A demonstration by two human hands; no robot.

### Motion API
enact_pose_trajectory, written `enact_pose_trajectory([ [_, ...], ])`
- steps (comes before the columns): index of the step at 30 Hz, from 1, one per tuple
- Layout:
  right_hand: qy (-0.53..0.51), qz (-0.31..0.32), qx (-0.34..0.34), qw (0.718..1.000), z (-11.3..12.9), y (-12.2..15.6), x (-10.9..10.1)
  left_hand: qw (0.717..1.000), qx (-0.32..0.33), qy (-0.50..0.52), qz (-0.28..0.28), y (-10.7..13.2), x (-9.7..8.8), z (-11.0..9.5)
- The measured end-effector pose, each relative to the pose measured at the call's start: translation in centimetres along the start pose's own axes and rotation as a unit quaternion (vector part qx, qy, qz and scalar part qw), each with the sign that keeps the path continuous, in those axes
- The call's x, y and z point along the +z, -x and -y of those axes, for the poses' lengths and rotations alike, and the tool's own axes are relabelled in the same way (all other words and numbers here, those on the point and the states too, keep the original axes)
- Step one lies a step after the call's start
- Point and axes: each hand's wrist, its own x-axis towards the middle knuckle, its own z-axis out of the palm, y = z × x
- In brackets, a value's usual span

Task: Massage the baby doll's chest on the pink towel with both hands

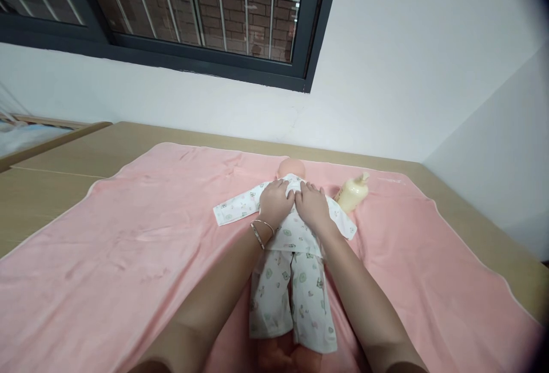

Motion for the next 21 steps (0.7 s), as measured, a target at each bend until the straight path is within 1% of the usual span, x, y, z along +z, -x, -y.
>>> enact_pose_trajectory([
  [3, 0.017, -0.021, -0.002, 1.0, 0.7, 0.7, -0.8, 0.999, -0.028, -0.008, -0.027, 0.4, 0.0, -0.5],
  [5, -0.005, -0.012, 0.008, 1.0, 0.4, 0.6, -0.9, 0.998, -0.047, -0.005, -0.031, 0.5, 0.1, -0.6],
  [7, -0.033, 0.004, 0.017, 0.999, -0.5, -0.1, -0.6, 0.998, -0.066, -0.005, -0.023, 0.3, 0.3, -0.4],
  [10, -0.058, 0.023, 0.013, 0.998, -2.1, -1.3, 0.4, 0.996, -0.085, -0.002, 0.009, -0.2, 0.5, 0.1],
  [13, -0.063, 0.03, 0.009, 0.997, -2.7, -1.7, 1.1, 0.998, -0.058, 0.006, 0.019, -0.4, 0.4, 0.4],
  [16, -0.048, 0.021, -0.01, 0.999, -2.0, -1.1, 0.5, 1.0, -0.028, -0.002, -0.004, 0.0, 0.1, 0.0],
  [18, -0.023, 0.006, -0.024, 0.999, -1.2, -0.4, -0.3, 0.999, -0.032, -0.01, -0.026, 0.5, 0.0, -0.4],
  [21, 0.01, -0.009, -0.011, 1.0, -0.2, 0.3, -1.1, 0.998, -0.051, -0.015, -0.045, 0.7, 0.0, -0.7],
])
